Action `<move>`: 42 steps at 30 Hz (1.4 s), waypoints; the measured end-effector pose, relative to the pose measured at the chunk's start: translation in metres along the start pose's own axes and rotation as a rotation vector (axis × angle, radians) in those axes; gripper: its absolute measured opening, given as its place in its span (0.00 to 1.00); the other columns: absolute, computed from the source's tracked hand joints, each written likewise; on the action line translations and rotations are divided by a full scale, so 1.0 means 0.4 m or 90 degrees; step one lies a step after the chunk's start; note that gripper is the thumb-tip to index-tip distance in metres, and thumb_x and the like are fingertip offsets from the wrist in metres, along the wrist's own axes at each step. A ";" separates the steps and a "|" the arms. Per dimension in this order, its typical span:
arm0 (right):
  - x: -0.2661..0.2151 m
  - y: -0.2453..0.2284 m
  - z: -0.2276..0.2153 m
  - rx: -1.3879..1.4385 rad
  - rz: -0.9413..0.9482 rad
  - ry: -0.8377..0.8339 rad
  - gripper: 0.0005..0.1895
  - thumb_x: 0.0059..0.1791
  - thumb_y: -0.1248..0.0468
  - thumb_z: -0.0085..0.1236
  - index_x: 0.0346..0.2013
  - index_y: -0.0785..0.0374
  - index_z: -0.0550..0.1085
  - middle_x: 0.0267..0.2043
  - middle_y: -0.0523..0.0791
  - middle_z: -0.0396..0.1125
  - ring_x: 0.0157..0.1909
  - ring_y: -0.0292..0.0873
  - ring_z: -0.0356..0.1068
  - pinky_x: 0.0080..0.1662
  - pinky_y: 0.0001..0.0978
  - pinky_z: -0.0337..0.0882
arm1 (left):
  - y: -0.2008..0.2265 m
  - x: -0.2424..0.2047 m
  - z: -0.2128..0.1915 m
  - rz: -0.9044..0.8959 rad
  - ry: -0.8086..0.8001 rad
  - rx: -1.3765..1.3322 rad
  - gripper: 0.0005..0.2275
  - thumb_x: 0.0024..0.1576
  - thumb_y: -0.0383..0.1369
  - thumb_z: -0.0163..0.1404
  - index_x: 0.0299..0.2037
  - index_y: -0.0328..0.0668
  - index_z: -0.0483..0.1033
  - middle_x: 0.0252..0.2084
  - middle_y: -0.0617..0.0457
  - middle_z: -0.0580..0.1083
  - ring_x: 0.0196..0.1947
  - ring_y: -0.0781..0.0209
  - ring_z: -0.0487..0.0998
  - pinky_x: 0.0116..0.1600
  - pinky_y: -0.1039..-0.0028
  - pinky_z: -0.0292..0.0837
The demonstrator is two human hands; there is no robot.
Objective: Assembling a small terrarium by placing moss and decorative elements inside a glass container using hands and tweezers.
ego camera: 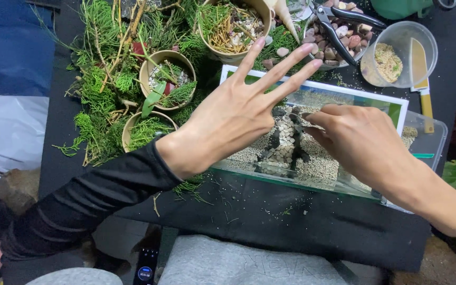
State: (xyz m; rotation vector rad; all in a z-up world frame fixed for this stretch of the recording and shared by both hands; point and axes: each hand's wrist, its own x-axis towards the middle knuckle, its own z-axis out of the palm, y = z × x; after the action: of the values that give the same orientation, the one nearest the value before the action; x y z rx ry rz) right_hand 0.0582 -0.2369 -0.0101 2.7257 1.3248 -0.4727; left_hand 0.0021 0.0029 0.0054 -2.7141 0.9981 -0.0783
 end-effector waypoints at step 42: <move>-0.044 0.101 0.037 0.120 0.108 0.462 0.19 0.50 0.53 0.74 0.30 0.61 0.74 0.29 0.42 0.65 0.32 0.39 0.61 0.37 0.33 0.63 | 0.052 -0.147 -0.001 -0.333 0.018 0.041 0.36 0.62 0.60 0.47 0.74 0.43 0.63 0.27 0.65 0.74 0.21 0.79 0.73 0.28 0.82 0.75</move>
State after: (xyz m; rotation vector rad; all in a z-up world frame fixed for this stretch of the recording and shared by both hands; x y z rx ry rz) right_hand 0.0759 -0.2783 -0.0217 3.2837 1.1675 0.4831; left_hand -0.0561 0.0253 0.0028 -2.8435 0.2620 -0.2381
